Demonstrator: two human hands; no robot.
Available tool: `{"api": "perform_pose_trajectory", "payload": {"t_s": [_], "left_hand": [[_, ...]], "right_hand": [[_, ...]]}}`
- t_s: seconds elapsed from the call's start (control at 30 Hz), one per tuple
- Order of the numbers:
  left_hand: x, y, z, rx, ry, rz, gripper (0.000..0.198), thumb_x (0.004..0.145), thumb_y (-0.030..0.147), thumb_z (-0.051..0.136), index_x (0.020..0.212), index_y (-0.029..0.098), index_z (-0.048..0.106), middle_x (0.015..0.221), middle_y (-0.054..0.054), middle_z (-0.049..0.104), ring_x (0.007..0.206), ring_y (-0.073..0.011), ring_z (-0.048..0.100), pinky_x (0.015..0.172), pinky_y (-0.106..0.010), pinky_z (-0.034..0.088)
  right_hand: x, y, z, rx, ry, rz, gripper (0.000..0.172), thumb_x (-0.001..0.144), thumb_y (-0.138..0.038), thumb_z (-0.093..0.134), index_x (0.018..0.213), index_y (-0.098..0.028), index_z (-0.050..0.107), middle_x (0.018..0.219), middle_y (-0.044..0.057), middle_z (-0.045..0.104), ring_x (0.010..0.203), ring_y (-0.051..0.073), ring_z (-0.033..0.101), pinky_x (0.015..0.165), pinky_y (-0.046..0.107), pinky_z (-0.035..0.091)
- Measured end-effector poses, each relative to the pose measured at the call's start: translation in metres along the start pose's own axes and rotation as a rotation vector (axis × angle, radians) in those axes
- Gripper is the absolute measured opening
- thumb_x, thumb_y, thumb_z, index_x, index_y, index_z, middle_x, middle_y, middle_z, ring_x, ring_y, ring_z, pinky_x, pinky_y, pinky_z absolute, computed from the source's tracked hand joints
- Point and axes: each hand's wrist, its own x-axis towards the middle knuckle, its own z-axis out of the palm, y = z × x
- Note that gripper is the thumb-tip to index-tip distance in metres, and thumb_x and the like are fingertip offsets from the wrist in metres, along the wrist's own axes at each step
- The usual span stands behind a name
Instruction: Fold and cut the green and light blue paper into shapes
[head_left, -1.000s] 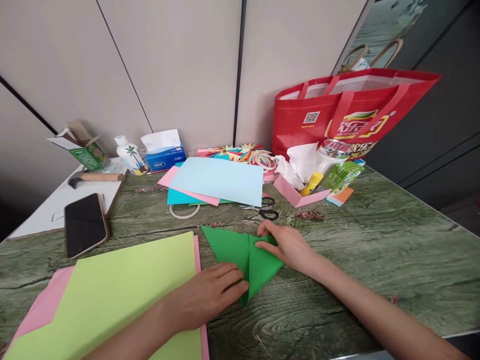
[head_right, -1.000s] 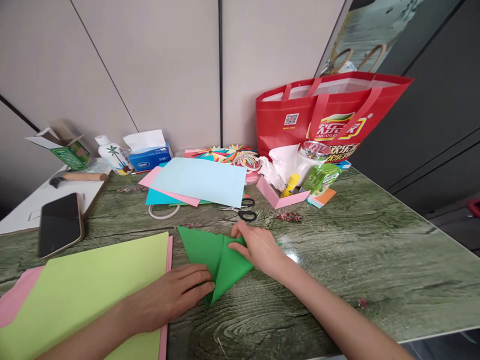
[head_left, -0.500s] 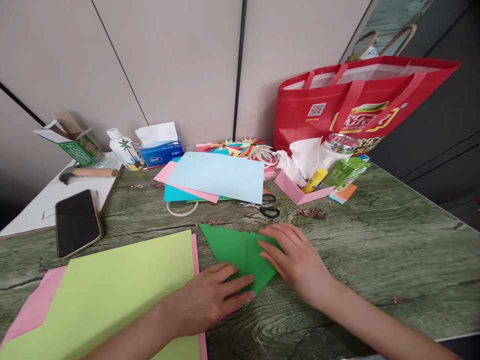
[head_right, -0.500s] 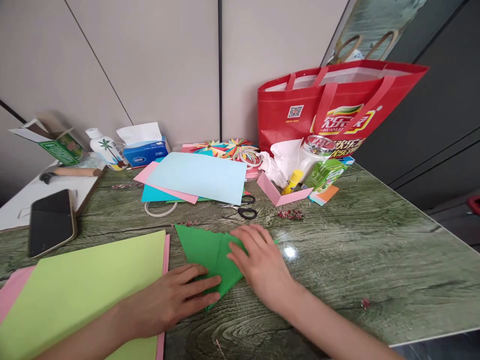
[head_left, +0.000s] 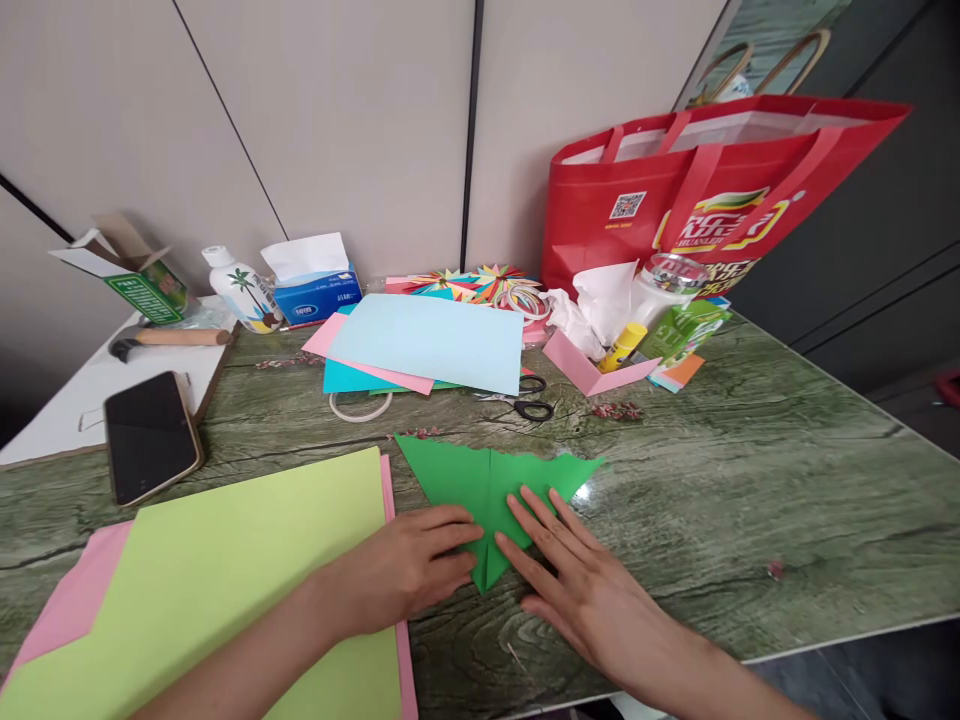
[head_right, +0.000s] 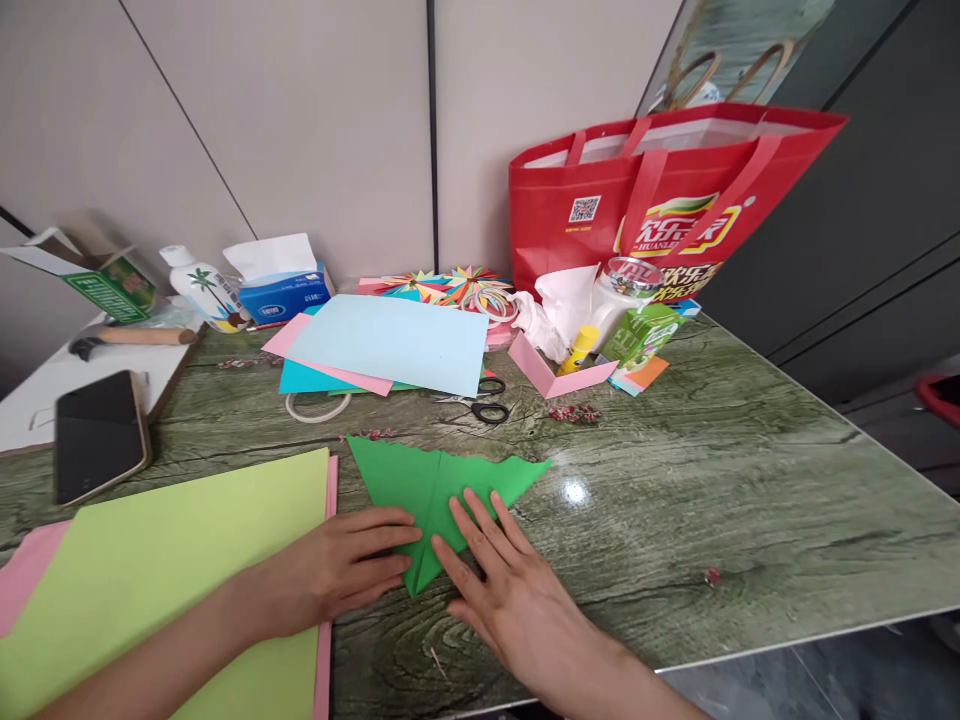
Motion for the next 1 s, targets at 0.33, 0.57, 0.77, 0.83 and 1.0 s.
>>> {"api": "perform_pose_trajectory", "payload": {"t_s": [0.33, 0.57, 0.77, 0.83, 1.0], "left_hand": [[0.0004, -0.0015, -0.0082, -0.049, -0.135, 0.019, 0.024, 0.088, 0.015, 0.046, 0.101, 0.019, 0.065, 0.112, -0.010, 0.064, 0.117, -0.0233, 0.048, 0.094, -0.035, 0.045], [-0.0002, -0.0017, -0.0084, -0.027, -0.188, 0.002, 0.025, 0.089, 0.016, 0.043, 0.104, 0.021, 0.063, 0.117, -0.008, 0.061, 0.113, -0.0237, 0.048, 0.091, -0.035, 0.046], [0.0003, 0.0022, -0.0096, -0.031, -0.192, -0.026, 0.030, 0.086, 0.014, 0.046, 0.112, 0.022, 0.059, 0.115, -0.009, 0.060, 0.114, -0.0239, 0.047, 0.092, -0.036, 0.045], [0.0005, 0.0040, -0.0092, 0.001, -0.212, -0.028, 0.030, 0.086, 0.015, 0.047, 0.112, 0.023, 0.060, 0.119, -0.009, 0.058, 0.114, -0.0246, 0.047, 0.092, -0.038, 0.045], [0.0003, 0.0056, -0.0077, 0.043, -0.211, -0.022, 0.028, 0.086, 0.016, 0.048, 0.109, 0.023, 0.062, 0.127, -0.008, 0.054, 0.113, -0.0247, 0.048, 0.091, -0.038, 0.045]], "right_hand": [[-0.0004, -0.0026, 0.0037, 0.012, -0.026, 0.015, 0.046, 0.088, -0.033, 0.050, 0.131, -0.015, 0.046, 0.140, 0.016, 0.039, 0.132, 0.034, 0.029, 0.100, 0.058, 0.036], [0.0022, -0.0004, 0.0005, -0.040, -0.050, -0.053, 0.045, 0.093, -0.033, 0.040, 0.132, -0.011, 0.042, 0.140, 0.008, 0.042, 0.129, 0.030, 0.036, 0.103, 0.056, 0.033], [0.0042, -0.0022, -0.0011, -0.060, -0.069, -0.062, 0.047, 0.092, -0.034, 0.041, 0.132, -0.009, 0.042, 0.140, 0.011, 0.041, 0.129, 0.032, 0.035, 0.102, 0.058, 0.032], [0.0049, -0.0027, -0.0014, -0.055, -0.068, -0.058, 0.047, 0.092, -0.033, 0.041, 0.132, -0.009, 0.042, 0.139, 0.012, 0.042, 0.129, 0.032, 0.035, 0.102, 0.058, 0.032], [0.0056, -0.0041, -0.0028, 0.003, -0.071, -0.064, 0.048, 0.091, -0.028, 0.044, 0.133, -0.005, 0.041, 0.139, 0.018, 0.041, 0.130, 0.030, 0.034, 0.102, 0.052, 0.036]]}}
